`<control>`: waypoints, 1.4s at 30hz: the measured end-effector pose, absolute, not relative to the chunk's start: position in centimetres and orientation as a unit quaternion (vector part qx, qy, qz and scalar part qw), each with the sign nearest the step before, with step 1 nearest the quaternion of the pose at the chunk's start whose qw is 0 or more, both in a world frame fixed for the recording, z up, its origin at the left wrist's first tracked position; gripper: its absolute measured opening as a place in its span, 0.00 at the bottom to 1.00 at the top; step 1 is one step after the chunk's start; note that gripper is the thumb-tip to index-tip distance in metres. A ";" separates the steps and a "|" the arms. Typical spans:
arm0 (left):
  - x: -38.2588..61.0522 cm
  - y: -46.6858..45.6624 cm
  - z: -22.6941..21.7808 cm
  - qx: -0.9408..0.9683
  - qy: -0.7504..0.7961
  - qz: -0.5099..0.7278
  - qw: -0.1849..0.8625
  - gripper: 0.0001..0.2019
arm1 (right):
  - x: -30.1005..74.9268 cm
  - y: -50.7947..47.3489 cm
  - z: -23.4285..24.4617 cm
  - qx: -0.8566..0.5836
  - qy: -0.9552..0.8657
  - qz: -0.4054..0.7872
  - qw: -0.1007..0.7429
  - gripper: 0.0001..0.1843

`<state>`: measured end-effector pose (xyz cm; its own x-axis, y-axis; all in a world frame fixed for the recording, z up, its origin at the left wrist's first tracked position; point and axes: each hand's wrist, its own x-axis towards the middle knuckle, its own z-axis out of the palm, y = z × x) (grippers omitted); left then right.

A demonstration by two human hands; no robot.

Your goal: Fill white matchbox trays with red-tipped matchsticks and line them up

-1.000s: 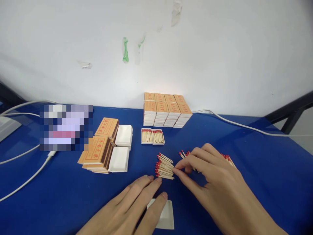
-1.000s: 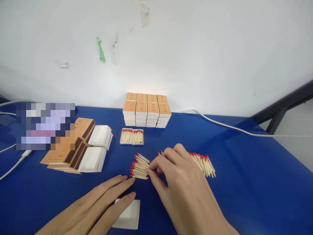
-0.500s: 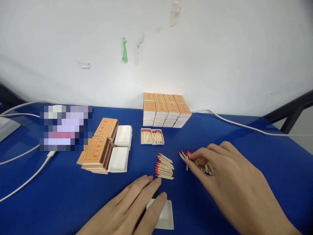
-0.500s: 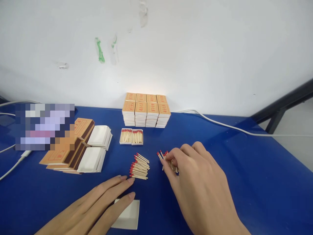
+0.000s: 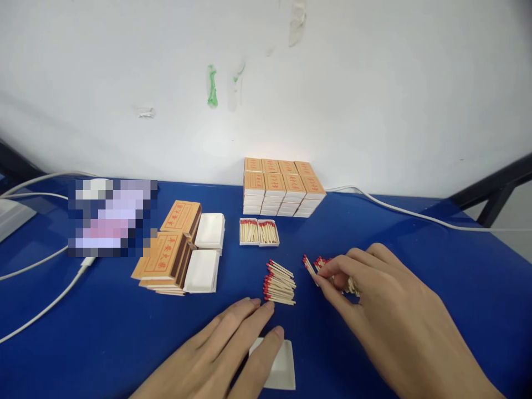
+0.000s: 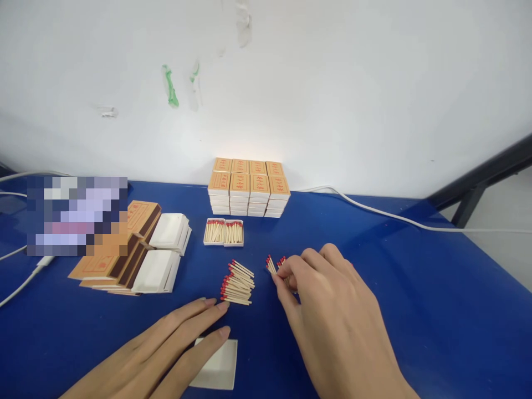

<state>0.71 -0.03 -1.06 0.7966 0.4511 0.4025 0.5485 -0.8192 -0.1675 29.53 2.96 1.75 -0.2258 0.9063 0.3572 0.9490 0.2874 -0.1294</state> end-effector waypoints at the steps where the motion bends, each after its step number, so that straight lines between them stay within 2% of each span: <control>1: 0.7 0.0 -1.0 -0.938 -0.266 -0.175 0.139 0.23 | 29.5 3.0 1.9 -0.594 -0.779 -0.054 0.193 0.19; 7: 0.9 0.0 -1.5 -0.938 -0.266 -0.174 0.140 0.23 | 27.7 3.2 2.2 -0.541 -0.799 -0.018 0.260 0.10; 12: 0.6 -0.1 -1.9 -0.938 -0.263 -0.178 0.139 0.22 | 26.3 3.6 2.0 -0.500 -0.826 0.026 0.258 0.12; 16: 0.5 0.0 -1.7 -0.939 -0.266 -0.171 0.136 0.22 | 27.2 3.5 2.0 -0.545 -0.796 0.015 0.262 0.09; 24: 0.7 -0.1 -1.4 -0.942 -0.262 -0.170 0.123 0.22 | 28.5 3.1 1.4 -0.610 -0.768 -0.074 0.181 0.12; 30: 0.4 -0.2 -1.5 -0.942 -0.263 -0.167 0.126 0.22 | 28.5 3.1 1.3 -0.601 -0.775 -0.090 0.171 0.16; 42: 0.5 -0.1 -1.5 -0.941 -0.261 -0.166 0.134 0.22 | 28.1 2.8 1.7 -0.558 -0.804 -0.138 0.153 0.16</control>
